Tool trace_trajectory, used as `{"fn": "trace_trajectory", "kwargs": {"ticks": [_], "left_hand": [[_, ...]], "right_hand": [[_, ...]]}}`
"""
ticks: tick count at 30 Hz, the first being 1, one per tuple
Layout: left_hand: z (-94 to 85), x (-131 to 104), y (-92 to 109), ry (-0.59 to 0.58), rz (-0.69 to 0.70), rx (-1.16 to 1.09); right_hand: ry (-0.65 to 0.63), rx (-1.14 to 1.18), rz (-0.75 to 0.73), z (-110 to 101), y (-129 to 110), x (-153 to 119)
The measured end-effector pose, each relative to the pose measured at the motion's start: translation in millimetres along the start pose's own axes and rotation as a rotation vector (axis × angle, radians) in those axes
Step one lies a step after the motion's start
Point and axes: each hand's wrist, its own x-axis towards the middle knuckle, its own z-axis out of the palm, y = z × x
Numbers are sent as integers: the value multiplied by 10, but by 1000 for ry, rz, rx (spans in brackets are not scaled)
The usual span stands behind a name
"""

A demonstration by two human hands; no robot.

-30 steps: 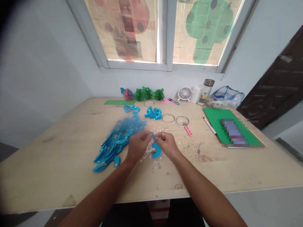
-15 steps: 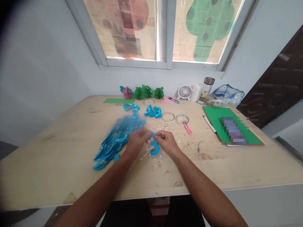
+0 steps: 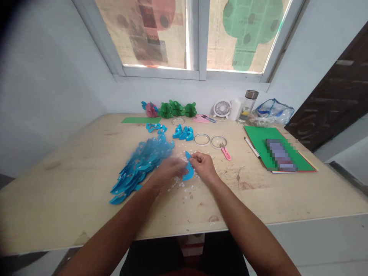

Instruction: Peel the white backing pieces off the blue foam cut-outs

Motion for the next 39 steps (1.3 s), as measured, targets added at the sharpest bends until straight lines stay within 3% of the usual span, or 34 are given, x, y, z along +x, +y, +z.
{"fn": "trace_trajectory", "kwargs": {"ticks": [7, 10, 18, 25, 33, 39], "left_hand": [[17, -17, 64, 84, 36, -42], [9, 11, 14, 67, 8, -76], [-7, 14, -57, 31, -30, -155], [-13, 36, -98, 11, -11, -172], [-23, 71, -97, 47, -21, -132], [-88, 93, -94, 248, 57, -239]], "right_hand": [[-35, -63, -10, -10, 25, -1], [-28, -98, -32, -26, 61, 7], [15, -405, -208, -29, 38, -44], [46, -496, -346, 15, -32, -96], [32, -384, -214, -9, 28, -52], [155, -226, -136, -19, -88, -32]]}}
